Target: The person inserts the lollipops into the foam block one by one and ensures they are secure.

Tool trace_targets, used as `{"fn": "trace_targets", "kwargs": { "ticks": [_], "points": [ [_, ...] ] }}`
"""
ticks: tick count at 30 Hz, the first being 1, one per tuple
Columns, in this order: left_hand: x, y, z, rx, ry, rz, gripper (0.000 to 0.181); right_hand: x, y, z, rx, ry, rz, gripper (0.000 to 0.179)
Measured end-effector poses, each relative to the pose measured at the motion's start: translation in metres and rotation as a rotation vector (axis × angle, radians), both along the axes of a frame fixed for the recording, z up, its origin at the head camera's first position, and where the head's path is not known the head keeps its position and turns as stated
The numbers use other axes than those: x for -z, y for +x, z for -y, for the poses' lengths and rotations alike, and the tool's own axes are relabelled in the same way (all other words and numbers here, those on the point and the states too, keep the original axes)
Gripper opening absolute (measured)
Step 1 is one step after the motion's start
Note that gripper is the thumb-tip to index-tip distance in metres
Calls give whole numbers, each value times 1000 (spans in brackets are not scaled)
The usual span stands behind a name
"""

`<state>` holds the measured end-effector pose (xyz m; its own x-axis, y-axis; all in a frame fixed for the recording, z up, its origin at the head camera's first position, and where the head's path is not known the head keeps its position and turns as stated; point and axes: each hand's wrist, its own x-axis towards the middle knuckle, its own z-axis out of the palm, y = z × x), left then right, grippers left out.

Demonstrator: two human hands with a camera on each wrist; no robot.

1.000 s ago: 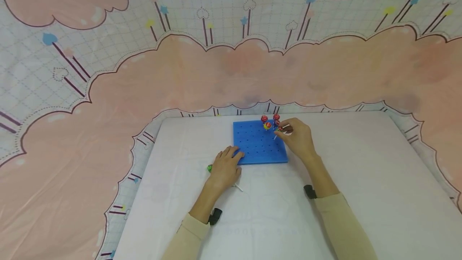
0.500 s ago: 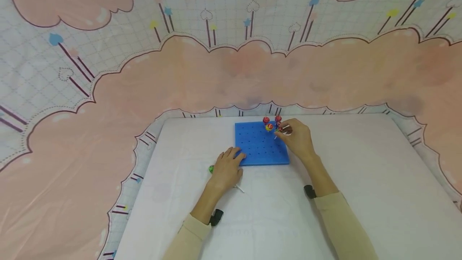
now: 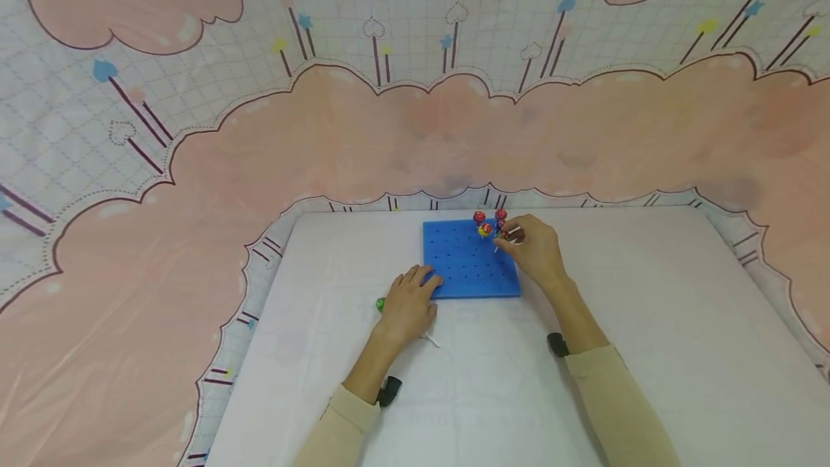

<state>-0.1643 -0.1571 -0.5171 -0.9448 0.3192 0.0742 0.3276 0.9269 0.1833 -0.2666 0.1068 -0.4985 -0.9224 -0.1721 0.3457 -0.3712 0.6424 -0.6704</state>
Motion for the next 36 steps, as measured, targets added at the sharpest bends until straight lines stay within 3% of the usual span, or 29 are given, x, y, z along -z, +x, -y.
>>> {"fn": "trace_targets", "kwargs": {
  "ticks": [25,36],
  "points": [
    [-1,0,-4,-3,14,-3,45,3,0,-5,-42,41,75,25],
    [1,0,-2,-8,13,12,45,-3,10,-14,8,70,164,38]
  ]
}}
